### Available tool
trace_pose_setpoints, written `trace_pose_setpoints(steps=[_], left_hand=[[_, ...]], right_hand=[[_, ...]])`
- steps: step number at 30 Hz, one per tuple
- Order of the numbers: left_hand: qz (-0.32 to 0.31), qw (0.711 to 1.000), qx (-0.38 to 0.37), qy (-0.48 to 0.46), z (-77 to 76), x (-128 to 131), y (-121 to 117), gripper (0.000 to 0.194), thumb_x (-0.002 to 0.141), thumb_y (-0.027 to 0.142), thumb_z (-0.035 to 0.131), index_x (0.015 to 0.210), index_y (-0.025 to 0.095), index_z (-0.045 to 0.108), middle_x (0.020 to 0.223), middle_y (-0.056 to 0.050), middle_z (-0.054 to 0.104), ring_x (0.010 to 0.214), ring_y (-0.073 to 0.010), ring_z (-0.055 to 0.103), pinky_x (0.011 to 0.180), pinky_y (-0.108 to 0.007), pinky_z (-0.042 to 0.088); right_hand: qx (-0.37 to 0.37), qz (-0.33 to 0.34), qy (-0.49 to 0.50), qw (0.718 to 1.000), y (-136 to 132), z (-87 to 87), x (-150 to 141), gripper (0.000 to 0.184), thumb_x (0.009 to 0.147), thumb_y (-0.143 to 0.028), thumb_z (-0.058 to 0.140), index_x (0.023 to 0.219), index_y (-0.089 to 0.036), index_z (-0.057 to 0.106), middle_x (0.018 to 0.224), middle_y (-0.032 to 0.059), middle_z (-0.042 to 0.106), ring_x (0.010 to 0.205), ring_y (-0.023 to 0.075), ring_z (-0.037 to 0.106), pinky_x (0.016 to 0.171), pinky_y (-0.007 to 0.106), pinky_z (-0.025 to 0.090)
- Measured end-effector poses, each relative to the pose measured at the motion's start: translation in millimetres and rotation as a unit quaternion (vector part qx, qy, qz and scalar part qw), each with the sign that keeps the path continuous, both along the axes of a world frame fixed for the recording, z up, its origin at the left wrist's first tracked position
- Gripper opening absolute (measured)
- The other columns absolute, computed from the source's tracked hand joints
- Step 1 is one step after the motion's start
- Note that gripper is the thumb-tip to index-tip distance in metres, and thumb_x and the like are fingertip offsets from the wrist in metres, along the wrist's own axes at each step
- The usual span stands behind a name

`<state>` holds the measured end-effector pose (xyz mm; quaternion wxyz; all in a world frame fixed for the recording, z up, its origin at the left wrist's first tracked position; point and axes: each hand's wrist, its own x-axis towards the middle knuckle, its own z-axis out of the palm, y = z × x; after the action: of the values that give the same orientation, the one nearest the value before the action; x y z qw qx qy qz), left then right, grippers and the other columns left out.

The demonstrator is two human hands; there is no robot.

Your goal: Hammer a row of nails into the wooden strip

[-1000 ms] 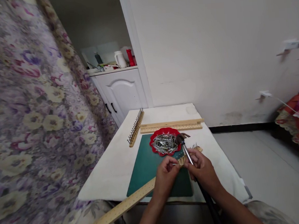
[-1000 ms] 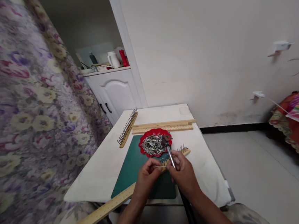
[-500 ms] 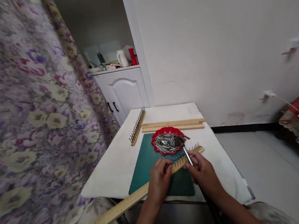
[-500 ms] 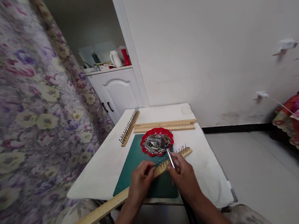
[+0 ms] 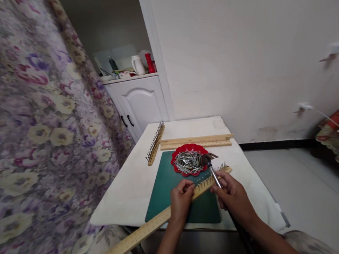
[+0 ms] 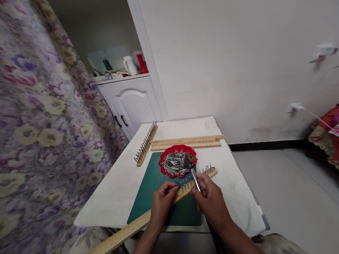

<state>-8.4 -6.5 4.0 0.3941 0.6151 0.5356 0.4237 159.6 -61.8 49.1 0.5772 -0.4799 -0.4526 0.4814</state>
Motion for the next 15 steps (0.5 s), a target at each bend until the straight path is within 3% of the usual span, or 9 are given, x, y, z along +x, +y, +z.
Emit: trace_pose_setpoints(steps=[15], left_hand=[[-0.002, 0.997, 0.031, 0.064, -0.2, 0.9, 0.6, 0.018, 0.077, 0.032, 0.053, 0.072, 0.017, 0.061, 0.055, 0.005, 0.050, 0.051, -0.0095, 0.042, 0.050, -0.019, 0.030]], right_hand=[[-0.013, 0.014, -0.003, 1.000, -2.2, 1.3, -0.9, 0.034, 0.078, -0.030, 0.061, 0.110, -0.022, 0.052, 0.064, -0.0049, 0.059, 0.032, 0.0057, 0.042, 0.032, 0.017, 0.032]])
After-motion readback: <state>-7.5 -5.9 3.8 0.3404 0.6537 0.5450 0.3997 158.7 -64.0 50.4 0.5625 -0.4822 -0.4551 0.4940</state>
